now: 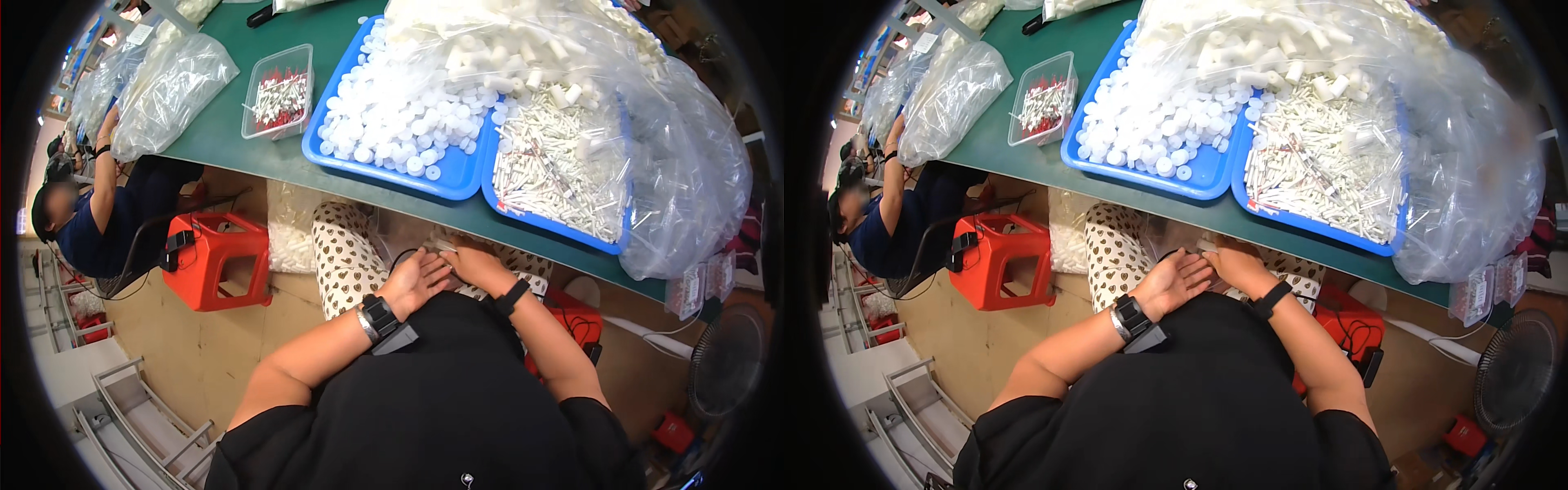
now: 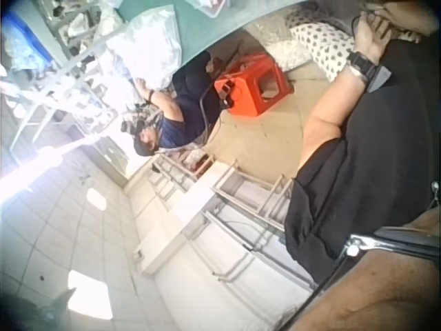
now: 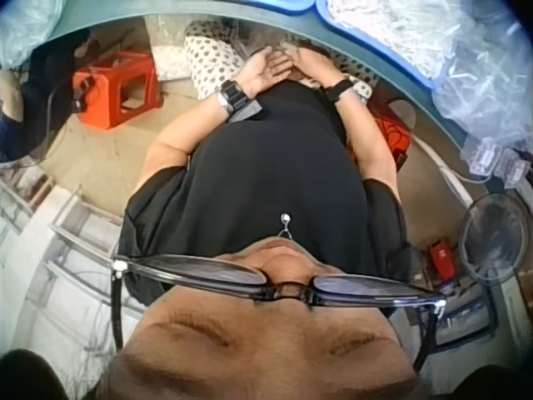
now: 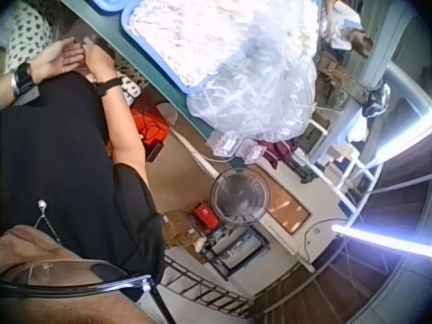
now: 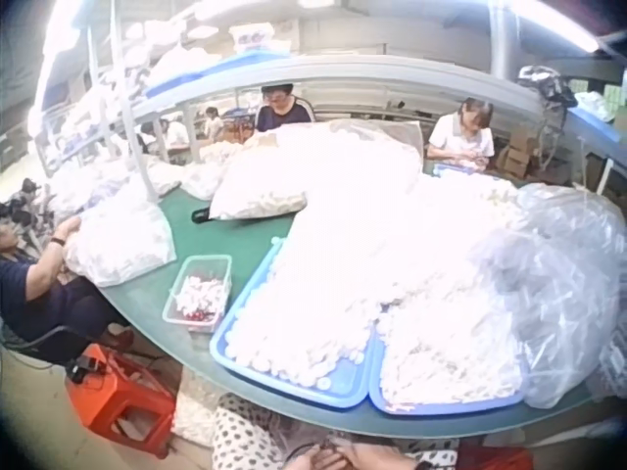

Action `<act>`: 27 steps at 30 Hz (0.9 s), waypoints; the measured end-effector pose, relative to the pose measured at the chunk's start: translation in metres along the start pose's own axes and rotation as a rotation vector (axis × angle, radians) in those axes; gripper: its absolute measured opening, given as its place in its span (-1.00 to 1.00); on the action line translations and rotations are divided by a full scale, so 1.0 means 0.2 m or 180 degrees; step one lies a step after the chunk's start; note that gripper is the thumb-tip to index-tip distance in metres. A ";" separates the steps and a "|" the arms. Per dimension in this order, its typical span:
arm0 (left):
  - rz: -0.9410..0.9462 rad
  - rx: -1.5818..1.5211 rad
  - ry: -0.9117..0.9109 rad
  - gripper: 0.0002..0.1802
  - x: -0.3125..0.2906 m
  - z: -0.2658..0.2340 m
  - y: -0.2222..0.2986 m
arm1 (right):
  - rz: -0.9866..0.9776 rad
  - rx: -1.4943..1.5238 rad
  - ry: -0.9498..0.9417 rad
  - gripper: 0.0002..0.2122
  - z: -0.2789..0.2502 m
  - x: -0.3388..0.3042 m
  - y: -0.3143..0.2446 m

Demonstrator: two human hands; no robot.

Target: The person repeatedly picks small white plastic caps and thin white sticks from blue trays and inserts the sticks into the caps. The person handles the items one at a time, placing the assembled units back into the tray. The workspace includes multiple trays of components and plastic bags on a green table.

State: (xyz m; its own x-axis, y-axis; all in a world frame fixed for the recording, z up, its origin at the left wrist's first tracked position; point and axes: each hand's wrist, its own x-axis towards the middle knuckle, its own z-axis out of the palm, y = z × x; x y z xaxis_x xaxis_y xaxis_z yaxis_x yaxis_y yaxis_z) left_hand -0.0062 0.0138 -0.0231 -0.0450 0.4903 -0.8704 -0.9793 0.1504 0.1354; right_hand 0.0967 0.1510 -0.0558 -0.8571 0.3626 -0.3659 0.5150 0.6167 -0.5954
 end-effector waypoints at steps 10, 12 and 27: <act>0.0215 0.0075 -0.0540 -0.67 -0.10 -0.06 0.16 | 0.0590 -0.0223 0.0403 -0.73 -0.05 0.03 0.18; 0.0238 0.0387 -0.1005 -0.68 -0.16 -0.01 0.18 | 0.0685 -0.0281 0.0048 -0.74 -0.10 -0.06 0.14; 0.5435 0.5608 0.0205 -0.75 -0.32 0.43 0.64 | -0.1285 -0.1805 0.1972 -0.78 -0.92 -0.03 -0.27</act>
State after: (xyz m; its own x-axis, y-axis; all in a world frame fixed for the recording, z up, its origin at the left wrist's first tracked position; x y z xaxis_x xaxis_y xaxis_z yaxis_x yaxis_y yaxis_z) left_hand -0.1110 0.0754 0.0896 -0.3000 0.8861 0.3532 0.8704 0.1027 0.4816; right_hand 0.0730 0.2442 0.1102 -0.9067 0.2538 0.3370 0.2350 0.9672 -0.0964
